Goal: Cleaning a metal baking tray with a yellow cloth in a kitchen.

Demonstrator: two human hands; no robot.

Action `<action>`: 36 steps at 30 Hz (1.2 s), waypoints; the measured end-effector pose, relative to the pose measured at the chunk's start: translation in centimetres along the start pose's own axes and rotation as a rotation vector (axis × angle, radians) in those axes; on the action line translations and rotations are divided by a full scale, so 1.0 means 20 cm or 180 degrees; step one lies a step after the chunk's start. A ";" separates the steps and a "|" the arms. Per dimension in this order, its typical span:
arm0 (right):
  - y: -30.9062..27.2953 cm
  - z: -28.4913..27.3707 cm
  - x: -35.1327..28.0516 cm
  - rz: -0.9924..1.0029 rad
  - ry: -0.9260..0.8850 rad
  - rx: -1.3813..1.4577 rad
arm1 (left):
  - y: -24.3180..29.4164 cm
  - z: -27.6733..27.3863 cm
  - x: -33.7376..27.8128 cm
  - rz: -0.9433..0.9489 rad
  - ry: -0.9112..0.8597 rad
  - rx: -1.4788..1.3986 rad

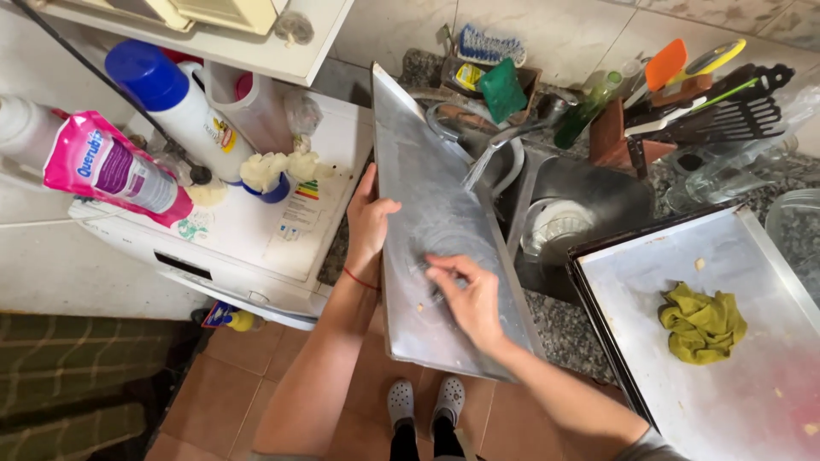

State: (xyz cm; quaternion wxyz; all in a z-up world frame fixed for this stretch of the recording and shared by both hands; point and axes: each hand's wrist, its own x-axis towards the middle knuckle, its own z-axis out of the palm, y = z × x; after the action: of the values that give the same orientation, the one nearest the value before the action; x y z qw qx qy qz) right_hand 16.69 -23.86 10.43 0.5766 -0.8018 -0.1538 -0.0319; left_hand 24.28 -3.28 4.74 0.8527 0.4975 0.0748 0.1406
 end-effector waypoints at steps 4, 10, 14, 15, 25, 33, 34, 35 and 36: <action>0.95 -0.01 0.27 0.0783 0.0388 -0.0557 | 0.04 0.03 0.03 0.0069 -0.0105 -0.0131; 0.72 0.24 0.57 0.0781 0.0571 -0.0545 | 0.00 0.00 0.03 0.0036 -0.0137 0.0066; -0.01 0.09 0.22 -0.0233 -0.0043 -0.0015 | -0.01 0.04 0.01 0.0102 -0.0134 0.0171; 0.00 0.07 0.18 -0.0282 -0.0030 0.0151 | 0.00 0.03 0.01 0.0161 -0.0143 0.0178; 0.95 0.26 0.66 0.0816 0.0623 -0.0622 | -0.02 0.00 0.01 0.0120 -0.0123 0.0250; -0.14 -0.05 -0.12 0.0162 -0.0414 -0.0035 | 0.05 -0.01 -0.01 0.0123 -0.0144 0.0249; -0.08 -0.11 -0.22 0.0367 -0.0544 -0.0097 | 0.08 -0.01 -0.01 0.0107 -0.0179 0.0235; 0.05 -0.17 -0.26 0.0396 -0.0536 -0.0105 | 0.09 0.00 -0.03 0.0077 -0.0185 0.0229; 0.17 -0.24 -0.31 0.0503 -0.0441 -0.0245 | 0.11 0.01 -0.04 0.0046 -0.0199 0.0218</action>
State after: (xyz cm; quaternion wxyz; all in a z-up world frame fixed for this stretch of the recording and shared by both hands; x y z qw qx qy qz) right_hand 12.41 -30.61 7.41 0.5341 -0.8332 -0.1282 0.0633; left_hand 23.16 -2.76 6.73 0.8360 0.5311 0.0493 0.1285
